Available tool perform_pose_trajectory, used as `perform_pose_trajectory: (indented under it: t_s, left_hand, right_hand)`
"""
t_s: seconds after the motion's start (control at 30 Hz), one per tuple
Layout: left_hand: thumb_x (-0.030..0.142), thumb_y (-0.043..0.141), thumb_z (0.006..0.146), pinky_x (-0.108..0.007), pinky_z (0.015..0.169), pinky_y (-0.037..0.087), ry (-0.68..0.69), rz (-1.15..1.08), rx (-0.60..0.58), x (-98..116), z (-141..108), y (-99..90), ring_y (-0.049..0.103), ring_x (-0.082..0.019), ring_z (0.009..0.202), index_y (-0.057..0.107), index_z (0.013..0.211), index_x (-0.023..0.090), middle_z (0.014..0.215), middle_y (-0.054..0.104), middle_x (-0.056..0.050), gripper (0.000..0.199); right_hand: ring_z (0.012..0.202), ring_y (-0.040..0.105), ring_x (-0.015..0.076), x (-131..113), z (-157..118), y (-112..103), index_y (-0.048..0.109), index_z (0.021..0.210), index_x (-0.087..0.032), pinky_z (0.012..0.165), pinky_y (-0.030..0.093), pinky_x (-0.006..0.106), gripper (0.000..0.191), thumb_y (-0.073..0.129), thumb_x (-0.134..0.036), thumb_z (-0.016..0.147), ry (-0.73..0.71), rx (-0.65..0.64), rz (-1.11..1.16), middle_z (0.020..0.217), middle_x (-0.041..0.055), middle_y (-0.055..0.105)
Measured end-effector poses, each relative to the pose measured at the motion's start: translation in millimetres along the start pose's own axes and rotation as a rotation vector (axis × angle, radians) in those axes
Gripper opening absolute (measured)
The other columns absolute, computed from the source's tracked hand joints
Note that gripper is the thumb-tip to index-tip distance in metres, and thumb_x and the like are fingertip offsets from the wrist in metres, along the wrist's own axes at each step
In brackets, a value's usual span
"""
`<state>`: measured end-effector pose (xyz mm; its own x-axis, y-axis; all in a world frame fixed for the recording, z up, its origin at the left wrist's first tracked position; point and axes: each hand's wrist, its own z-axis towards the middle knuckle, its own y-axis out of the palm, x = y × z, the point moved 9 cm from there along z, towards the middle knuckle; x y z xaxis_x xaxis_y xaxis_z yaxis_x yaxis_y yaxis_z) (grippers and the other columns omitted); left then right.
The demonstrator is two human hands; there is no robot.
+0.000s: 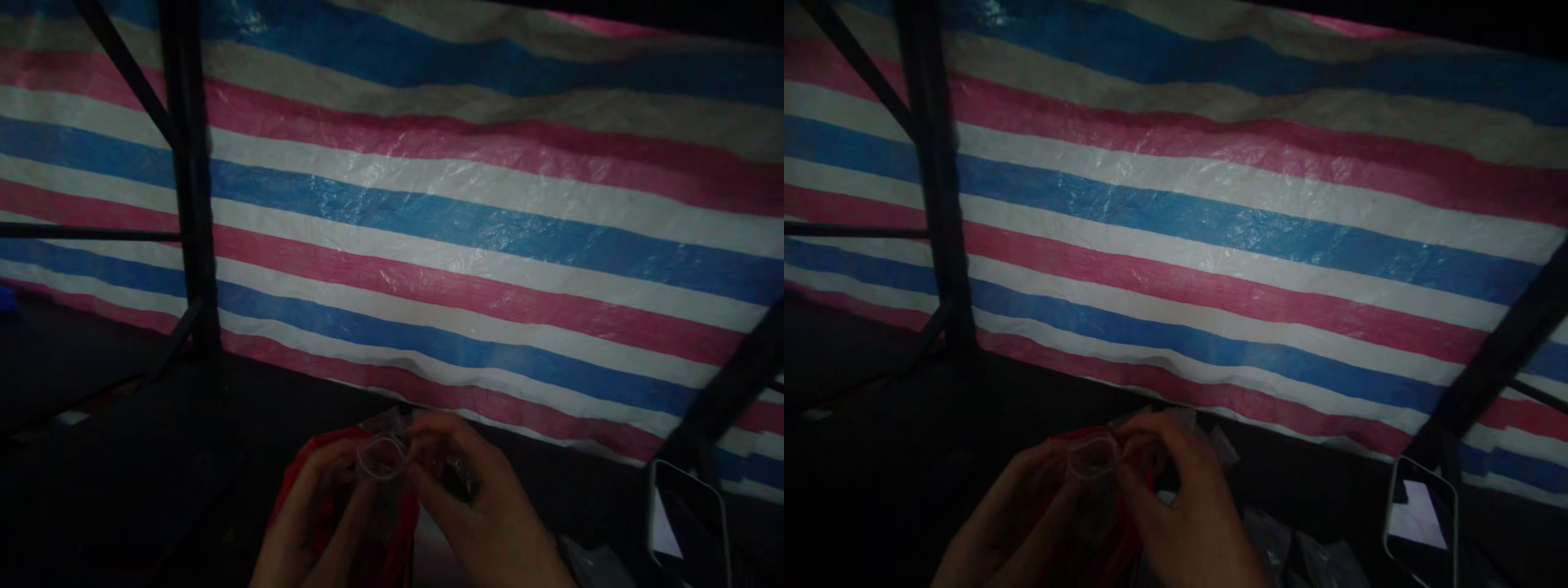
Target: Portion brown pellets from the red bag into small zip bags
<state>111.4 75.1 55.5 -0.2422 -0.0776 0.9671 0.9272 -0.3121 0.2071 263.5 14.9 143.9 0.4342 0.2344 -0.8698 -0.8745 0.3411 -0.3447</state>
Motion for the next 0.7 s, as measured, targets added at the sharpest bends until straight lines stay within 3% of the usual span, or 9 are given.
perform_pose_trajectory:
  t_s: [0.2,0.37,0.53,0.7]
  left_hand:
    - [0.053,0.094,0.068,-0.030,0.086,0.066,-0.009,-0.162,-0.119,8,17,25.4,0.081,-0.025,0.094,0.073,0.091,0.024,0.098,0.084,-0.004,0.043]
    - [0.051,0.092,0.070,-0.024,0.076,0.064,0.004,-0.182,-0.150,13,15,31.7,0.079,-0.019,0.082,0.072,0.085,0.023,0.087,0.082,-0.002,0.038]
    - [0.042,0.095,0.066,-0.020,0.070,0.061,-0.049,-0.260,-0.107,9,9,36.6,0.078,-0.016,0.077,0.069,0.082,0.022,0.079,0.080,0.002,0.036]
    - [0.037,0.090,0.071,-0.024,0.075,0.060,-0.067,-0.223,-0.174,-3,-4,55.1,0.079,-0.019,0.083,0.068,0.084,0.023,0.081,0.080,0.001,0.030]
  right_hand:
    - [0.088,0.073,0.0218,33,-17,-14,0.067,0.113,-0.025,0.082,0.057,0.033,0.030,0.075,-0.036,0.086,0.015,0.268,0.146,0.093,0.0036,0.076]
    - [0.105,0.074,0.0263,59,-35,-4,0.066,0.129,-0.026,0.095,0.058,0.039,0.057,0.084,-0.036,0.076,0.129,0.240,0.211,0.112,0.0070,0.079]
    - [0.104,0.075,0.0294,93,-55,7,0.074,0.118,-0.023,0.095,0.059,0.043,0.042,0.084,-0.043,0.082,0.195,0.150,0.238,0.110,0.0097,0.081]
    - [0.097,0.075,0.0271,112,-81,-13,0.075,0.117,-0.023,0.091,0.061,0.039,0.038,0.080,-0.047,0.088,0.167,0.230,0.136,0.103,0.0092,0.079]
